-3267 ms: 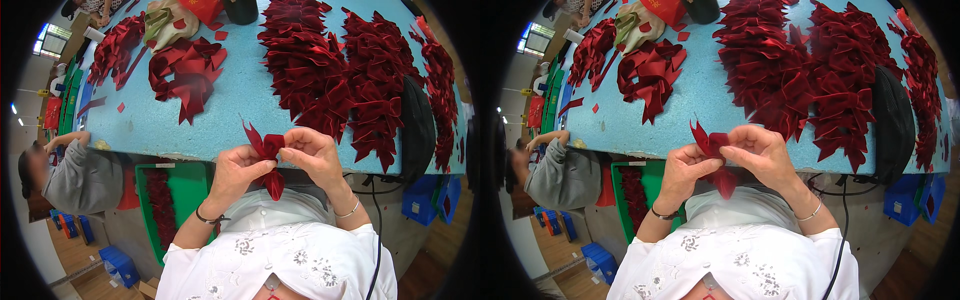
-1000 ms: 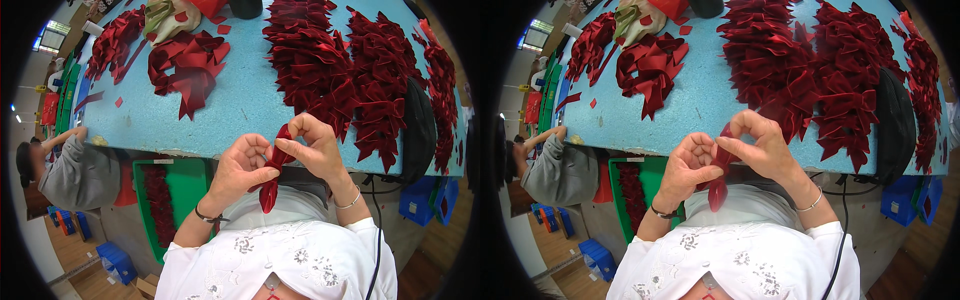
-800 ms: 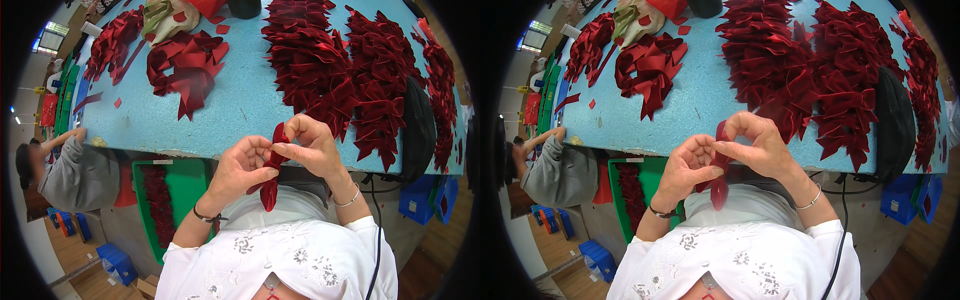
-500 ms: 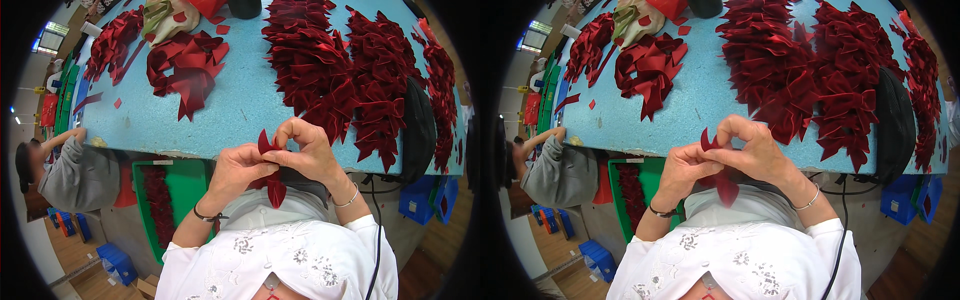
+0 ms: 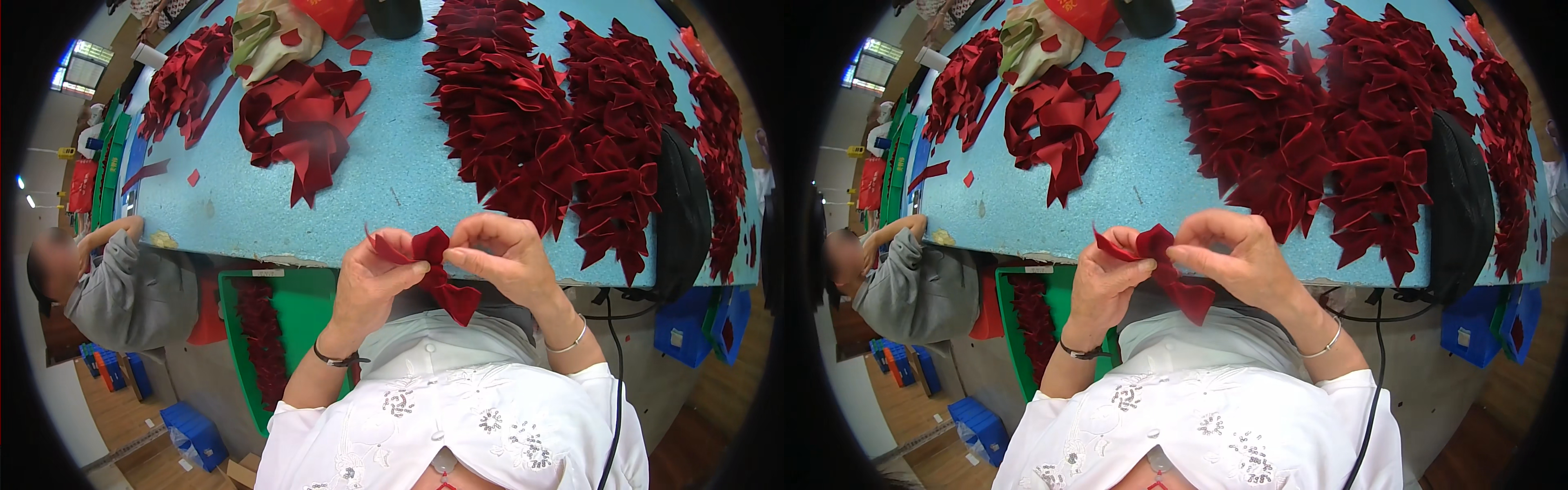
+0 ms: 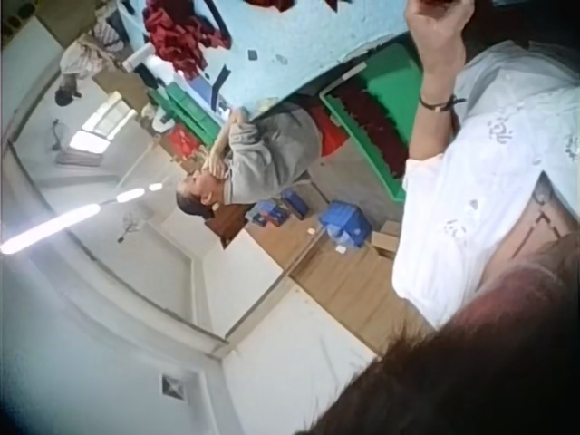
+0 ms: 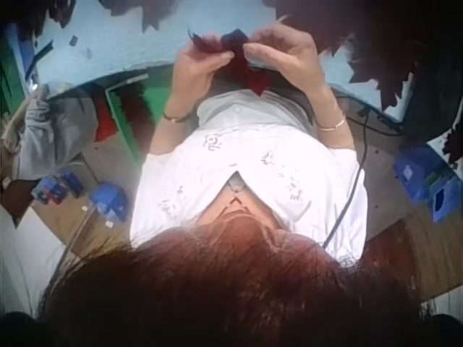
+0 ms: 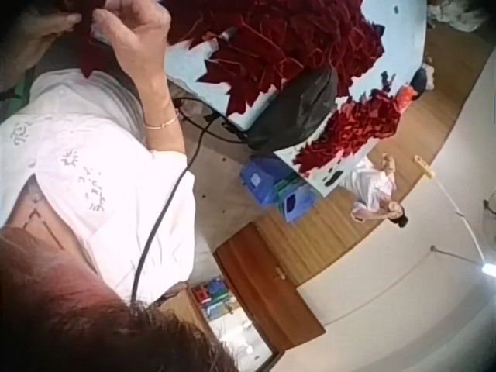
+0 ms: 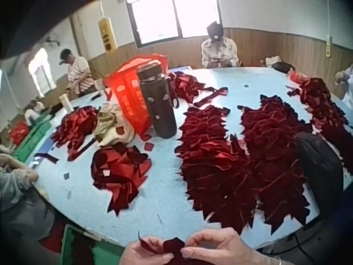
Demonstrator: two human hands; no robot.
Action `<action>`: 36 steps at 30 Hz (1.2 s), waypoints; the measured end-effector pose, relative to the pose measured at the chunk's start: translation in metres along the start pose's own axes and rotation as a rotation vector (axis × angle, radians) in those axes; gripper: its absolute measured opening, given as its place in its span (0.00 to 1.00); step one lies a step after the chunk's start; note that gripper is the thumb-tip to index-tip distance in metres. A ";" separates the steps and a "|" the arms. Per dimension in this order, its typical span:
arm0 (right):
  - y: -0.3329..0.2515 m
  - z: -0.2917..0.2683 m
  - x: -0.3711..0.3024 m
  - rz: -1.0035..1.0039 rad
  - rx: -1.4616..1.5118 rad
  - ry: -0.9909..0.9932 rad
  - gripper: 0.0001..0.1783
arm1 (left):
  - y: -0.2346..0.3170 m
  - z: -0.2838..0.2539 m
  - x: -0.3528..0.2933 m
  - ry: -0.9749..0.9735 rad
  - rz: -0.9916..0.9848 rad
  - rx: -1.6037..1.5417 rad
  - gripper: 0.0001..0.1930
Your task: Folding and assembling red fabric pieces into bow shapes at a workbench.
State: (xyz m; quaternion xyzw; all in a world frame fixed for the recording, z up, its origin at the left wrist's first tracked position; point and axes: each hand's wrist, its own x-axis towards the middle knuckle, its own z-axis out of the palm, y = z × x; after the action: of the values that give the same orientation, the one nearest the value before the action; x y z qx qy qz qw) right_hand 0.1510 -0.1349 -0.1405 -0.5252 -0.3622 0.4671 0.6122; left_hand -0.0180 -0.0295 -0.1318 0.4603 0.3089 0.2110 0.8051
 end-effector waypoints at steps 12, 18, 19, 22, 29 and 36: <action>0.006 0.003 -0.006 -0.125 -0.100 -0.032 0.05 | -0.003 0.008 -0.001 -0.090 -0.009 0.005 0.13; 0.008 0.009 -0.015 -0.264 -0.137 0.019 0.06 | -0.012 0.000 -0.001 -0.087 0.072 -0.068 0.11; 0.008 0.009 -0.016 -0.271 -0.083 -0.008 0.06 | -0.013 -0.002 -0.002 -0.082 0.016 -0.162 0.10; 0.008 0.009 -0.014 -0.291 -0.106 0.065 0.08 | -0.010 -0.001 -0.001 -0.108 -0.071 -0.278 0.09; 0.001 0.015 -0.010 -0.422 -0.327 0.084 0.11 | -0.004 0.003 0.000 -0.181 -0.166 -0.322 0.08; 0.004 0.018 -0.008 -0.622 -0.673 0.203 0.12 | -0.013 0.000 0.002 -0.123 -0.156 -0.234 0.08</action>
State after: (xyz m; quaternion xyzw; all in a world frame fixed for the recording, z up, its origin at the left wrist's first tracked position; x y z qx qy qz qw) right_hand 0.1306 -0.1370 -0.1404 -0.6041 -0.5719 0.0644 0.5511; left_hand -0.0160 -0.0348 -0.1431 0.3501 0.2672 0.1535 0.8846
